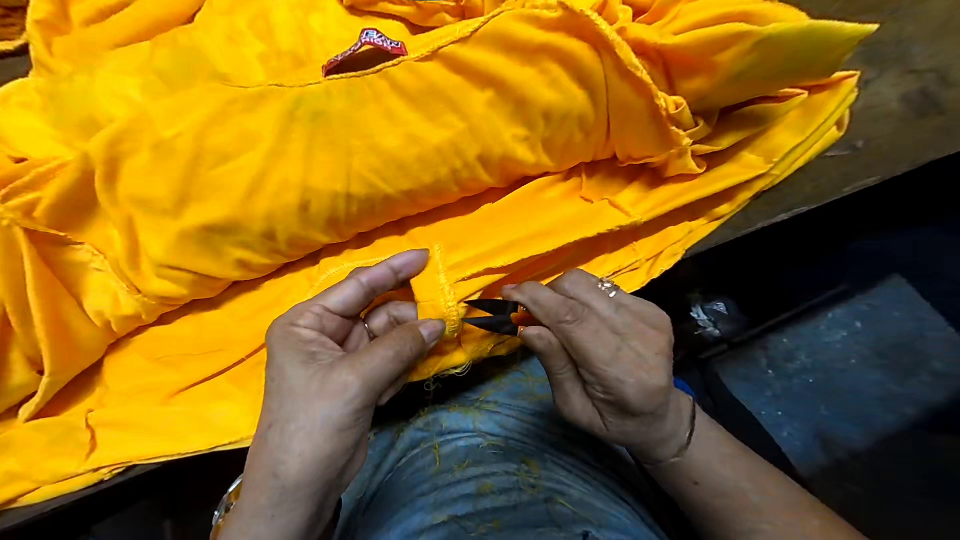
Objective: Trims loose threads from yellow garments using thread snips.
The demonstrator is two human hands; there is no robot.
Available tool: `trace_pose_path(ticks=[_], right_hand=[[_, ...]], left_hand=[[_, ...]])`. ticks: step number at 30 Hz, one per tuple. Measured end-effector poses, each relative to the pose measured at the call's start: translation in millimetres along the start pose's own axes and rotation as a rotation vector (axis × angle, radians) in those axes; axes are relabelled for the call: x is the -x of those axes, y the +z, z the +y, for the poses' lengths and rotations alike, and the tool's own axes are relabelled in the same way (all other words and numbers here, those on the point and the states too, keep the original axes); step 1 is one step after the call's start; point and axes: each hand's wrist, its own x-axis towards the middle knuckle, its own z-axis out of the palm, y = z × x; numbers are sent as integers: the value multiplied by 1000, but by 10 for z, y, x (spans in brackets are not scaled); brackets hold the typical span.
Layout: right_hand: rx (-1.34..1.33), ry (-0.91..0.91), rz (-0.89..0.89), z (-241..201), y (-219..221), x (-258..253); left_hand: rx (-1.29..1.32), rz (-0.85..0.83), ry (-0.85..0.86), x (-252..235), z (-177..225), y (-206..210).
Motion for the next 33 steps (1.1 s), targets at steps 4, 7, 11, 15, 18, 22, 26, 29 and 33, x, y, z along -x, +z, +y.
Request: trace_pose_path(ticks=[4, 7, 11, 15, 18, 22, 26, 29, 33], right_hand=[[2, -11, 6, -19, 9, -31], [5, -19, 11, -29, 18, -46], [19, -19, 16, -48, 31, -65], [-34, -19, -4, -38, 12, -85], [-416, 151, -62, -27, -45, -95], [-833, 494, -20, -143, -85, -140], [-848, 537, 27, -248, -24, -221], [-803, 505, 74, -283, 10, -275], [-666, 375, 67, -251, -8, -281]], left_hand=[[-26, 1, -17, 4, 24, -1], [-37, -9, -19, -1, 19, 4], [-89, -40, 12, 5, 3, 0], [-144, -26, 60, 13, -4, -10], [-228, -51, 168, 16, -5, -38], [-212, -36, 239, 15, 1, -3], [-157, -49, 251, 41, 11, 62], [-188, -47, 287, 43, 3, 60], [-201, -35, 306, 41, -20, 42]])
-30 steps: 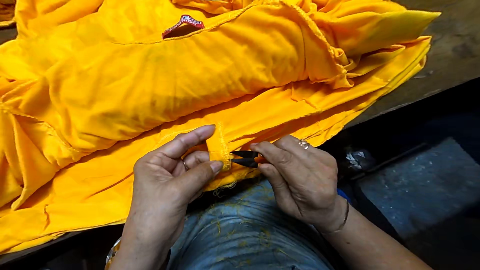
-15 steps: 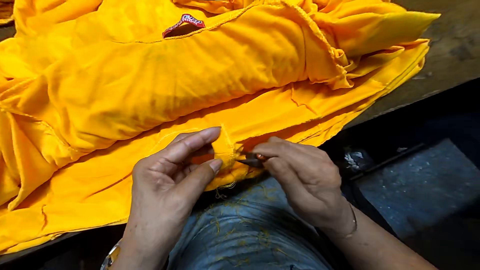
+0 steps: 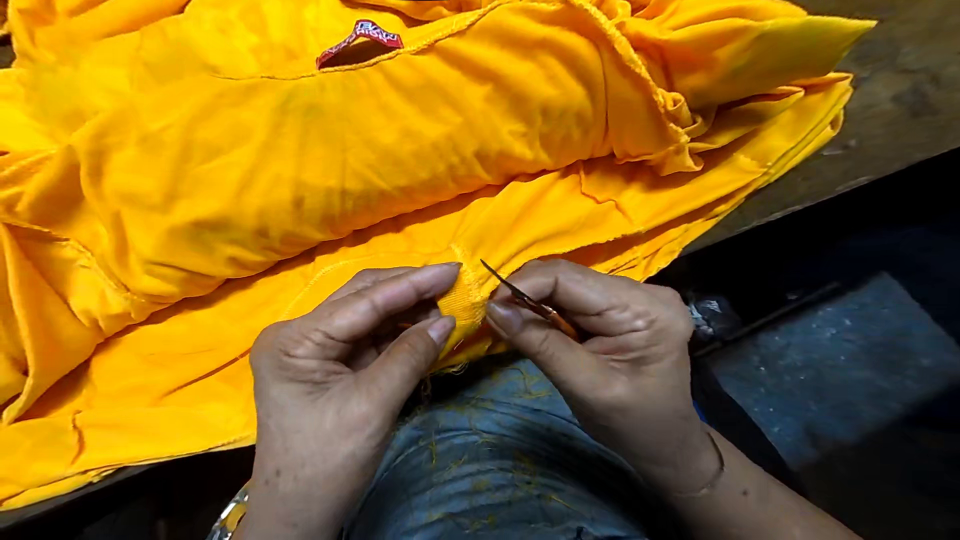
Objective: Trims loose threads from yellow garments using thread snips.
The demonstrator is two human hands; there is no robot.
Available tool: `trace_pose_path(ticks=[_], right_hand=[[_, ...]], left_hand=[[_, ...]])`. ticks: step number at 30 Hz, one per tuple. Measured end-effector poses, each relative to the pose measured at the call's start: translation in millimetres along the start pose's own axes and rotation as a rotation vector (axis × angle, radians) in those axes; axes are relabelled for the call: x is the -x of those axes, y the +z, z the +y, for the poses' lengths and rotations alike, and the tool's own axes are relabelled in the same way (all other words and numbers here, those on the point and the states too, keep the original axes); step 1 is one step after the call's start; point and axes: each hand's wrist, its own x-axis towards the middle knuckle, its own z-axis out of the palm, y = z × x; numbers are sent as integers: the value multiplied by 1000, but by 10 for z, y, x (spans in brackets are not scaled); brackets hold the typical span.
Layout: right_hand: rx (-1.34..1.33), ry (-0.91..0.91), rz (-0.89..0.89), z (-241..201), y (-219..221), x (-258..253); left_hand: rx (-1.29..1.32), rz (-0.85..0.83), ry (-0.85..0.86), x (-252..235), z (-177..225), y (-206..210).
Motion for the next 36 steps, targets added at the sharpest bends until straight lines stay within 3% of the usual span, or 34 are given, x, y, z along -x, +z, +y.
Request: trace_pose_path(ticks=[6, 12, 15, 32, 36], right_hand=[[-52, -131, -267, 36, -134, 93], [582, -260, -78, 59, -270, 127], [717, -323, -59, 107, -326, 125], [724, -398, -75, 101, -269, 99], [516, -355, -140, 105, -312, 80]], left_hand=[[-5, 24, 26, -28, -30, 26], [118, 58, -130, -30, -15, 59], [179, 63, -187, -34, 7, 70], [63, 28, -126, -29, -21, 54], [95, 16, -155, -34, -7, 33]])
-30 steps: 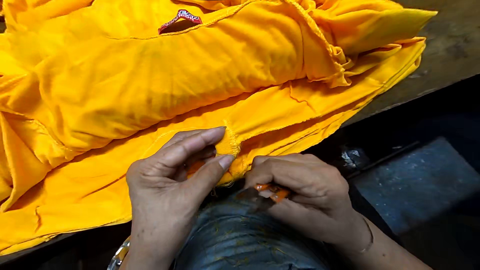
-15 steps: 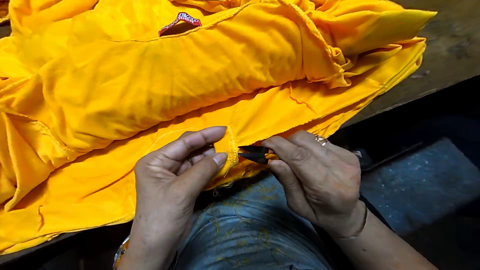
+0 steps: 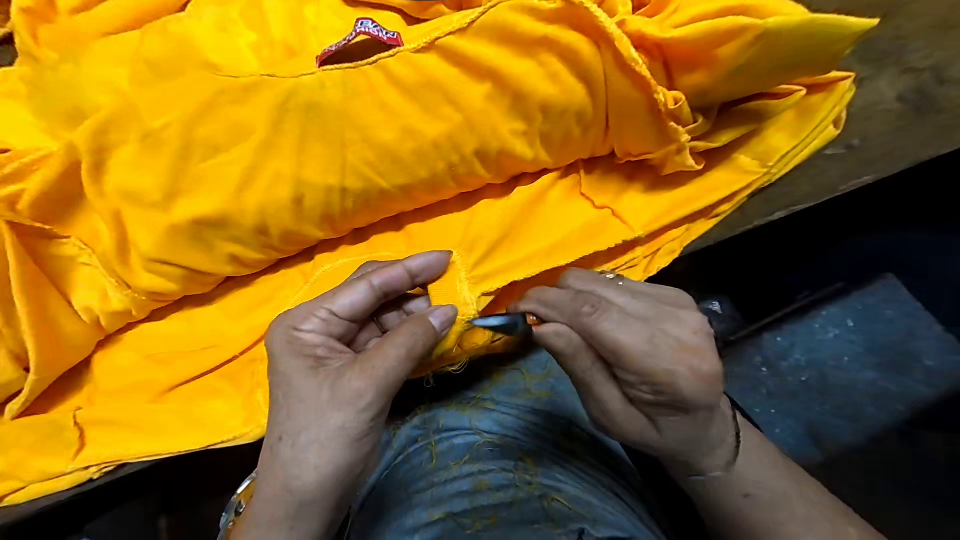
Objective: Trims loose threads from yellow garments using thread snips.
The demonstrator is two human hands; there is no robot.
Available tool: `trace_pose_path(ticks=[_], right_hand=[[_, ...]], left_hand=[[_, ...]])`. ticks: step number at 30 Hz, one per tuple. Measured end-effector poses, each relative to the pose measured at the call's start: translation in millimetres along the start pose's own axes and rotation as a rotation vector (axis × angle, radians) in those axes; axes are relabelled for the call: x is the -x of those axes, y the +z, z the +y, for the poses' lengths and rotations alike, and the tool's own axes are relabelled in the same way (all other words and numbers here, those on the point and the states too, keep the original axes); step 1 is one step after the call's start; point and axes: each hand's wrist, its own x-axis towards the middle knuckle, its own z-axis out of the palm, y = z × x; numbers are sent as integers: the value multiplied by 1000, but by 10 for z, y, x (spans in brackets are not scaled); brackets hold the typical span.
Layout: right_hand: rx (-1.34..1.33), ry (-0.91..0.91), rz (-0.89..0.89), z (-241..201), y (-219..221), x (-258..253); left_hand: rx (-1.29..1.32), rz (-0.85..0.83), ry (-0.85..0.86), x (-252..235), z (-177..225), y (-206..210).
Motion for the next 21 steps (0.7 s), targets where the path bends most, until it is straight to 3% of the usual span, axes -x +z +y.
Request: trace_pose_path(ticks=[3, 11, 21], right_hand=[[-130, 64, 43, 9, -1, 9], [63, -5, -16, 55, 35, 21], [133, -5, -34, 16, 5, -6]], left_hand=[[18, -4, -16, -4, 15, -20], [59, -10, -41, -10, 15, -40], [-125, -2, 59, -17, 15, -58]])
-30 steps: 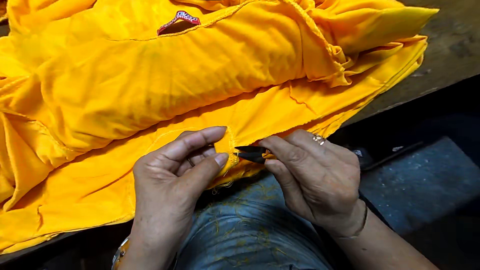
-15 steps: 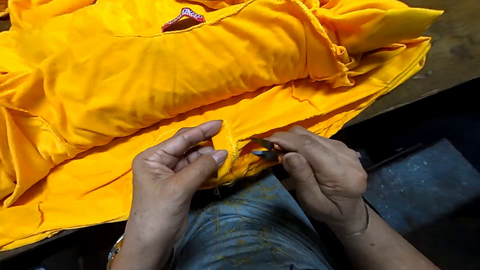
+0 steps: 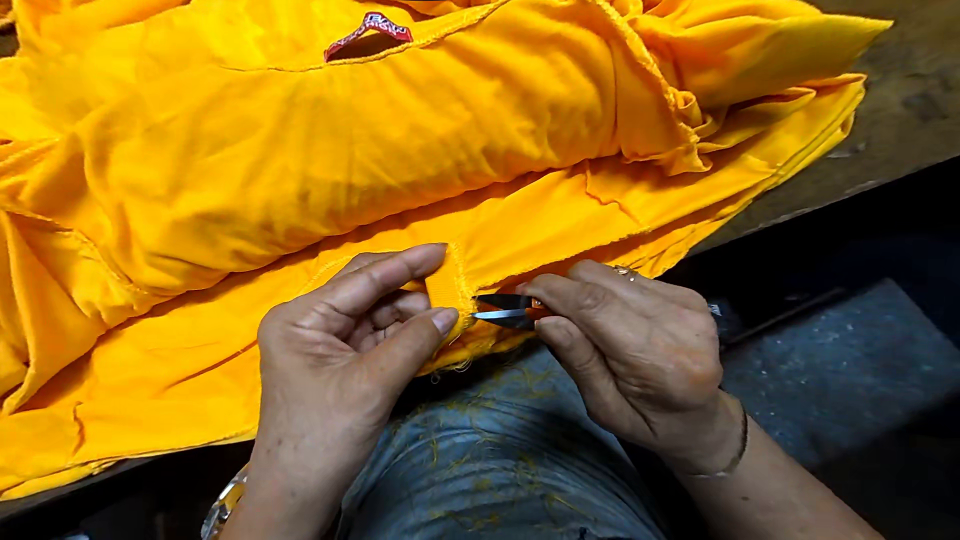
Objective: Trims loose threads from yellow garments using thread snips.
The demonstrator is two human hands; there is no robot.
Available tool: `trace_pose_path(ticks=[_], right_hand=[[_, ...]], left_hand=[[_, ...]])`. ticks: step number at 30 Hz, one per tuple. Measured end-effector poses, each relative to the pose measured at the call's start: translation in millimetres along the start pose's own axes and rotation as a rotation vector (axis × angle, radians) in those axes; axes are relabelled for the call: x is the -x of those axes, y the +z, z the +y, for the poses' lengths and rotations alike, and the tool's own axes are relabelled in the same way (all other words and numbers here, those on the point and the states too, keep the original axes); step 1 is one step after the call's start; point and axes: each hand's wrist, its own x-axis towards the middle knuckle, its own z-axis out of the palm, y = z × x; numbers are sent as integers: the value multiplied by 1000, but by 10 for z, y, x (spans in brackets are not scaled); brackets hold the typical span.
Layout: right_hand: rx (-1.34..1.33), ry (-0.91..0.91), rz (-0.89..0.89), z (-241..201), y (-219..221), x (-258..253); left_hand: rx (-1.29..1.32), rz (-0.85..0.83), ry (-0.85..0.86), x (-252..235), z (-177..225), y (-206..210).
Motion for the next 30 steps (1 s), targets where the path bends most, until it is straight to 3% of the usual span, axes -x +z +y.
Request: trace_pose_path(ticks=[8, 13, 19, 27, 30], right_hand=[[32, -40, -2, -2, -4, -2], [29, -25, 4, 2, 47, 21], [-676, 364, 73, -73, 85, -9], [-725, 418, 131, -260, 213, -160], [-1032, 551, 106, -237, 166, -137]], left_hand=[[-86, -48, 62, -33, 21, -19], [-6, -55, -49, -35, 13, -36], [14, -95, -35, -45, 18, -57], [-148, -99, 171, 19, 2, 4], [-165, -96, 142, -2, 0, -37]])
